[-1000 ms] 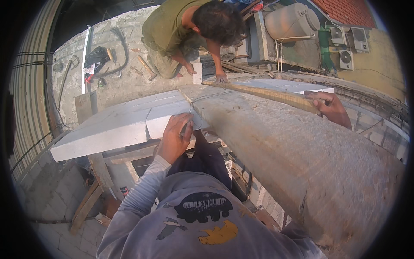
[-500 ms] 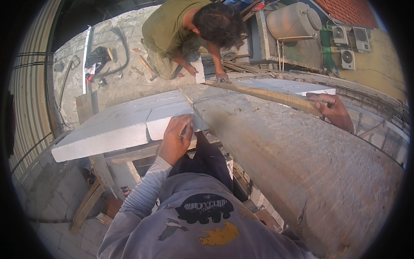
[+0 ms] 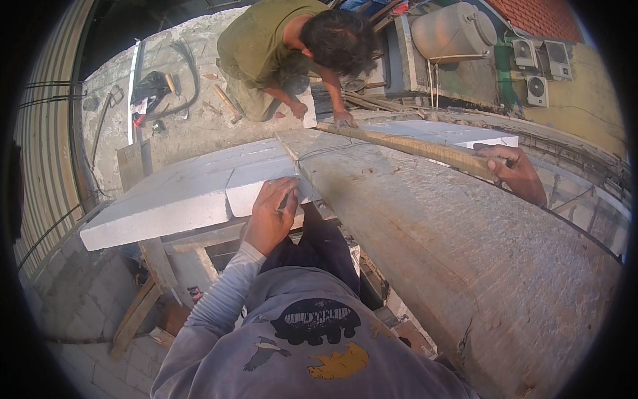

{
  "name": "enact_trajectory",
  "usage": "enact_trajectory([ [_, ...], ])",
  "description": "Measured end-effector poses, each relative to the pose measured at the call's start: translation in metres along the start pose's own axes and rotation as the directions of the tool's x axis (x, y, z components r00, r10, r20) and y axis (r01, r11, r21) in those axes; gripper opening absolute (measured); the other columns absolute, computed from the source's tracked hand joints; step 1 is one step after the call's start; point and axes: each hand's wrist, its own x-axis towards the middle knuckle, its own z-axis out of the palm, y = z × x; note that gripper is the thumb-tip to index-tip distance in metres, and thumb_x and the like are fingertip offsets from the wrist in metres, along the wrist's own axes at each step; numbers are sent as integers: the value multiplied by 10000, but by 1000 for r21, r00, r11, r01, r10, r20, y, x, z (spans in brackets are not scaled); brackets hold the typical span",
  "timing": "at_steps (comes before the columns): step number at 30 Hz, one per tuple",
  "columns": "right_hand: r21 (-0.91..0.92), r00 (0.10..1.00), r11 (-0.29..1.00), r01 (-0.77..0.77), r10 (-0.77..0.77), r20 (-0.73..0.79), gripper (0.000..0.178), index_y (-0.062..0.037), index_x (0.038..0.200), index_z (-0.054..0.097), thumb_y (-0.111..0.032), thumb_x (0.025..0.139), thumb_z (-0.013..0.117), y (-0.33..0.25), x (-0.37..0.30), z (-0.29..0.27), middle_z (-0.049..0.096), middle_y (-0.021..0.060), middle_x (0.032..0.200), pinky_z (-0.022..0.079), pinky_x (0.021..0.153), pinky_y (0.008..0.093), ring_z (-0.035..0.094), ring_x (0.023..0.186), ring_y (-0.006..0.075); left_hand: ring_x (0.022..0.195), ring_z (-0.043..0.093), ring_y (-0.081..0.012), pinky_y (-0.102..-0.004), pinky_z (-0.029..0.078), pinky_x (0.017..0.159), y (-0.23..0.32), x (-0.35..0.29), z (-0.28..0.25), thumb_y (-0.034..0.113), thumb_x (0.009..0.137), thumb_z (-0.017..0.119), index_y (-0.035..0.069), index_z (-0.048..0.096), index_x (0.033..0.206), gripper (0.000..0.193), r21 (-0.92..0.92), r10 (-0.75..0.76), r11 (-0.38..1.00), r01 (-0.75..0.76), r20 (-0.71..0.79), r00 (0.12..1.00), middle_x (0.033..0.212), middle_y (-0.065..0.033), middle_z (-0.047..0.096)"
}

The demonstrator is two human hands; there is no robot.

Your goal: The person positions and secures white rectangular foam blocks onto a wooden scaffold frame on a rooftop. They align the blocks with a wooden plank and use a hammer to drive nails into the wood to hold the blocks in place.

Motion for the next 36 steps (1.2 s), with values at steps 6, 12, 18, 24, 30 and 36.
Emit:
enact_trajectory([
  [6,-18,999,999,38,-38,5,546,-57,1247,743,-491,916,757,-4,0,0,634,250,1418,523,985,442,615,1276,331,1023,663,-386,-432,538,915,-1,1,0,-15,884,690,-6,719,1173,291,-2,4,1000,-4,6,1000,1176,-189,712],
  [12,-26,998,998,63,-63,9,582,-61,1245,745,-527,897,768,-2,1,1,649,211,1417,550,834,363,656,1180,258,1030,663,-392,-434,536,919,-1,0,0,-17,877,686,-1,717,1177,302,2,8,1000,-8,12,1000,1183,-191,711],
  [18,-41,998,998,57,-57,4,459,-75,1239,751,-435,954,750,1,1,0,670,180,1401,518,676,277,675,1011,155,1035,663,-395,-439,534,926,-1,0,-1,-18,873,683,1,719,1181,311,-11,-5,1000,6,11,1000,1184,-193,712],
  [24,-68,998,996,59,-59,-3,416,-71,1239,750,-395,979,742,5,3,-1,686,174,1380,519,687,281,670,1008,147,1035,663,-393,-434,538,925,-3,0,1,-26,868,686,-3,722,1174,309,-2,14,1000,-14,-5,1000,1171,-193,714],
  [30,-62,995,993,97,-98,-7,451,-54,1257,739,-404,972,751,10,3,-1,683,185,1377,528,1024,405,657,1219,255,1032,665,-387,-429,540,921,-2,0,1,-29,868,694,-2,725,1169,303,-8,15,1000,-15,-10,1000,1165,-190,717],
  [36,-88,997,993,78,-78,13,414,-42,1261,734,-351,985,738,5,4,-1,677,193,1381,465,1125,434,624,1293,289,1031,667,-385,-429,541,918,-4,0,2,-20,875,702,1,727,1165,293,-10,20,1000,-20,-20,1000,1161,-186,719],
])
